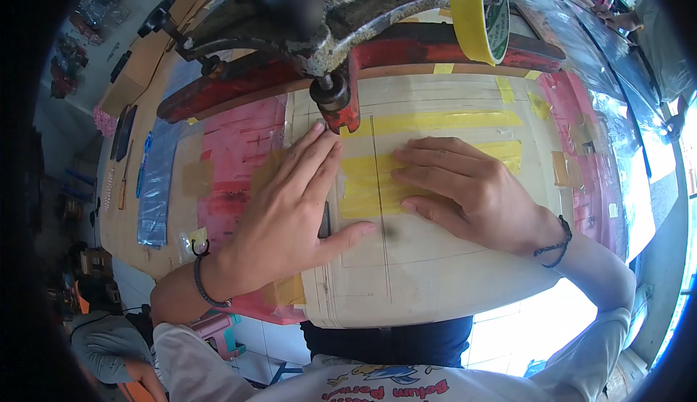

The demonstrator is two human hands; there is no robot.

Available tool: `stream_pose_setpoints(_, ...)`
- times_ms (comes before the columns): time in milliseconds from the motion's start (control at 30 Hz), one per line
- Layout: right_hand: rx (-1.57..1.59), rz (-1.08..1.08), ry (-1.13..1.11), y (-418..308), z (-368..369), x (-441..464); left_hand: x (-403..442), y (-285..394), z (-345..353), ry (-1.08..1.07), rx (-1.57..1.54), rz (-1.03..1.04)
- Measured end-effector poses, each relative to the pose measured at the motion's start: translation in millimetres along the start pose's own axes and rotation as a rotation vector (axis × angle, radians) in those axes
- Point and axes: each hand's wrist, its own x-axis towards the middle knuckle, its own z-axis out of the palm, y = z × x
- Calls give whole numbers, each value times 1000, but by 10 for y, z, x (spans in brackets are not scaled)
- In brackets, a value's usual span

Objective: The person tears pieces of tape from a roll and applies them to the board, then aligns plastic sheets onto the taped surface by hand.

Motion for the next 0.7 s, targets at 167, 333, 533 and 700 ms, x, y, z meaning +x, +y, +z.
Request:
stream_pose_setpoints(167,-72,22,2,-20,-23,18,-15,3,-4,-2,13,-2)
stream_pose_setpoints(333,-60,9,-1,-13,1,2,-3,-36,-78,-35,-26,-12)
stream_pose_setpoints(533,-30,-63,-27,24,4,-8,-7,-95,-97,-76,-17,-21)
stream_pose_setpoints(700,10,-96,-41,56,25,-28,-23,-105,-126,-134,39,-16)
